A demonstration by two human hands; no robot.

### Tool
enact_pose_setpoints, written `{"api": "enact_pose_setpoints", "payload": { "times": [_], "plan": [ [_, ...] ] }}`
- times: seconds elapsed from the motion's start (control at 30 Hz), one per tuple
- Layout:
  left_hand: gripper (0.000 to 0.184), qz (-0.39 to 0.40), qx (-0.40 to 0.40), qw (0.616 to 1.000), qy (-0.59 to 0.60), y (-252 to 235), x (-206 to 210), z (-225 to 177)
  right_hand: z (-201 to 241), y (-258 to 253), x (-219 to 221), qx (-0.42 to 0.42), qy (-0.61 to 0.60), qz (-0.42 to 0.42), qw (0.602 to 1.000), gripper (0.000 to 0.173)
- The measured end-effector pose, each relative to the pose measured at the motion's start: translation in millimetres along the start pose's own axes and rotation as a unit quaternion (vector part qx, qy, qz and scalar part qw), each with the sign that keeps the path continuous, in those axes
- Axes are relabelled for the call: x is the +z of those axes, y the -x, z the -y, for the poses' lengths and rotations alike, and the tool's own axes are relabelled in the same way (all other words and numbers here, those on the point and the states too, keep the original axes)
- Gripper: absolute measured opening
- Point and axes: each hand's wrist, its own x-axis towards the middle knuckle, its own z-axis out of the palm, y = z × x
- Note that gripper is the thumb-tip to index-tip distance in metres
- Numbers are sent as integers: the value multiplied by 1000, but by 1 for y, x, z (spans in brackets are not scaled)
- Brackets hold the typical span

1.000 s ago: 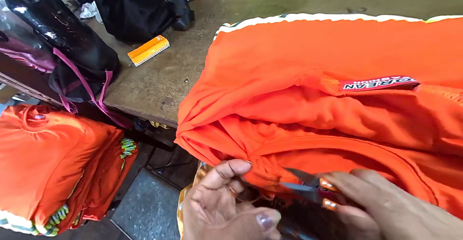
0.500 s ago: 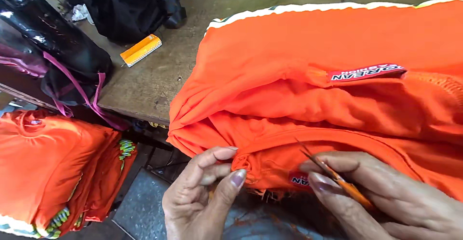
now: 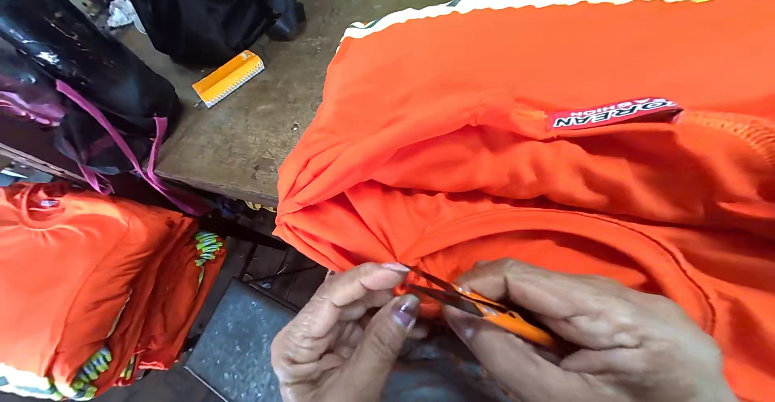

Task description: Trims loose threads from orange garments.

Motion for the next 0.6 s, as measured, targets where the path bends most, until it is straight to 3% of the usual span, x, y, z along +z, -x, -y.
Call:
{"api": "enact_pose_setpoints", "payload": {
  "times": [0.17,0.3,0.43,0.5,0.6],
  "plan": [
    [19,-6,-40,997,63,0,1,2,-6,5,-6,-43,-7,42,998,7],
    [19,-34,-90,990,102,-3,5,-5,-9,10,-16,-122,40,112,985,21],
    [20,-52,-147,974,161,-4,6,-12,-8,20,-32,-138,267,43,953,49],
    [20,-56,-163,966,192,-4,6,-13,-17,21,-37,-168,361,-3,917,45],
    [21,-64,-187,952,232,-5,5,-13,-27,21,-43,-194,398,-28,896,42]
  ]
}}
